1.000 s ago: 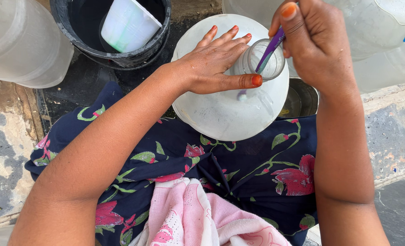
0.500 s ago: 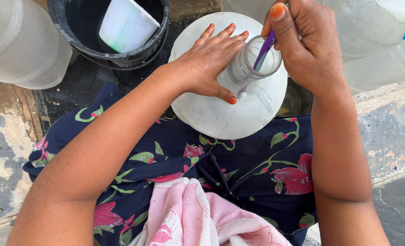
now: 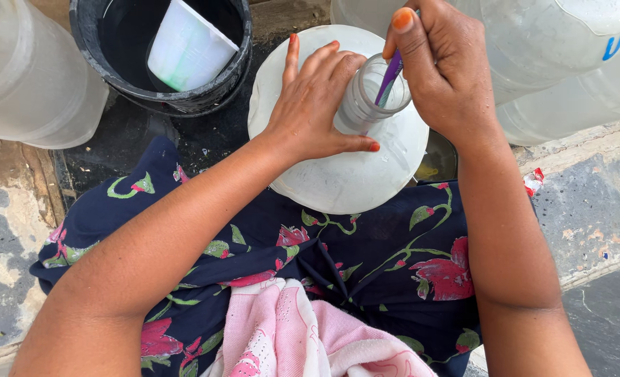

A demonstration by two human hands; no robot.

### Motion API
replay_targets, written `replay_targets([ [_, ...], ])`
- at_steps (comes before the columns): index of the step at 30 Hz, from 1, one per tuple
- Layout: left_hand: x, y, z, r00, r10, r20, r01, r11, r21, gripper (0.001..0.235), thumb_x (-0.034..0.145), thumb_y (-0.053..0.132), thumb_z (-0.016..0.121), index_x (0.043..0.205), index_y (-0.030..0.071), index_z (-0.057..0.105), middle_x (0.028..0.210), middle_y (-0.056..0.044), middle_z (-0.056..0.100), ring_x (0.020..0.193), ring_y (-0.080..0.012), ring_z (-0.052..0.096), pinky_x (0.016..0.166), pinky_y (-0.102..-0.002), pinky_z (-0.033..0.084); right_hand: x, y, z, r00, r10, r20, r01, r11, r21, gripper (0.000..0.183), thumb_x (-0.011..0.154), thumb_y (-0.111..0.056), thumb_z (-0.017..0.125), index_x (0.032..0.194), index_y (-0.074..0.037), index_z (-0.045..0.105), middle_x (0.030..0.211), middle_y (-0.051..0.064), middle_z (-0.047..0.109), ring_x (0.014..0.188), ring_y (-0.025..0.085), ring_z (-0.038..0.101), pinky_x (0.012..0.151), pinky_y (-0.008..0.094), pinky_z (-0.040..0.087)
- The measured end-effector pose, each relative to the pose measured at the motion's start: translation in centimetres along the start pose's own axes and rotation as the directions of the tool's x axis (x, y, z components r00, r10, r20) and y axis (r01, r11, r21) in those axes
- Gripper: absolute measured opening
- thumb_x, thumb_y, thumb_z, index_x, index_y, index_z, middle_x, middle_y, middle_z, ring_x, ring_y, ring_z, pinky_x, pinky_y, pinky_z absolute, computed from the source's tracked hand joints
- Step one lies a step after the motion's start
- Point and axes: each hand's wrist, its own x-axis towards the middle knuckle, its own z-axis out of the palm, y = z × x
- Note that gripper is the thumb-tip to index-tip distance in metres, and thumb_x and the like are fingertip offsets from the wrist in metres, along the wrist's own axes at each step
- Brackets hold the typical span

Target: The person cleans a large plastic water dispenser by first scrubbing the inside of the neck with a toothbrush and then wiping the exterior surface with a sponge. The person uses water from a nearby bucket to rinse the tools during the process.

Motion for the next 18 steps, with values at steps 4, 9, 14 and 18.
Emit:
replay_targets([
  [4, 0.0, -0.4, 0.3, 0.997, 0.049, -0.063, -0.050, 0.999, -0.010, 0.105, 0.064, 0.064, 0.094, 0.140, 0.007, 0.050, 0.132, -0.012, 0.061, 0.137, -0.0340, 0.046, 0.120, -0.068, -0.007, 0.0, 0.3, 0.1, 1.000, -0.003, -0.027, 0.004, 1.000, 0.018, 0.045, 0.126, -0.028, 0.049, 0.094, 0.001, 0.061, 0.076, 0.004, 0.058, 0.063, 0.008, 0.053, 0.060, 0.025, 0.040],
  [9, 0.4, -0.3, -0.5, 0.999, 0.025, -0.046, -0.029, 0.997, -0.066, 0.110, 0.058, 0.057, 0.096, 0.141, 0.002, 0.051, 0.132, -0.010, 0.062, 0.133, -0.0295, 0.048, 0.118, -0.072, -0.008, -0.1, 0.0, 0.5, 0.997, -0.044, -0.063, 0.046, 0.998, 0.032, 0.045, 0.126, -0.025, 0.049, 0.091, 0.002, 0.056, 0.082, 0.005, 0.061, 0.064, 0.009, 0.055, 0.062, 0.025, 0.042],
  [14, 1.3, -1.0, -2.5, 0.990, 0.048, 0.135, -0.036, 0.995, -0.091, 0.104, 0.054, 0.047, 0.096, 0.139, 0.003, 0.055, 0.130, -0.009, 0.064, 0.134, -0.0290, 0.047, 0.112, -0.075, -0.012, -0.6, -0.9, 0.4, 0.995, 0.000, -0.100, 0.005, 0.998, 0.055, 0.044, 0.125, -0.023, 0.051, 0.090, 0.002, 0.054, 0.085, 0.006, 0.061, 0.061, 0.009, 0.056, 0.059, 0.025, 0.042],
  [18, 1.9, -2.0, -3.6, 0.965, 0.165, 0.204, -0.143, 0.982, -0.120, 0.107, 0.058, 0.049, 0.096, 0.144, 0.002, 0.052, 0.138, -0.016, 0.059, 0.142, -0.0300, 0.042, 0.113, -0.075, -0.012, -0.6, -1.7, 0.4, 0.996, -0.006, -0.094, 0.012, 0.998, 0.065, 0.039, 0.123, -0.021, 0.049, 0.092, 0.002, 0.056, 0.088, 0.006, 0.063, 0.060, 0.008, 0.059, 0.056, 0.024, 0.043],
])
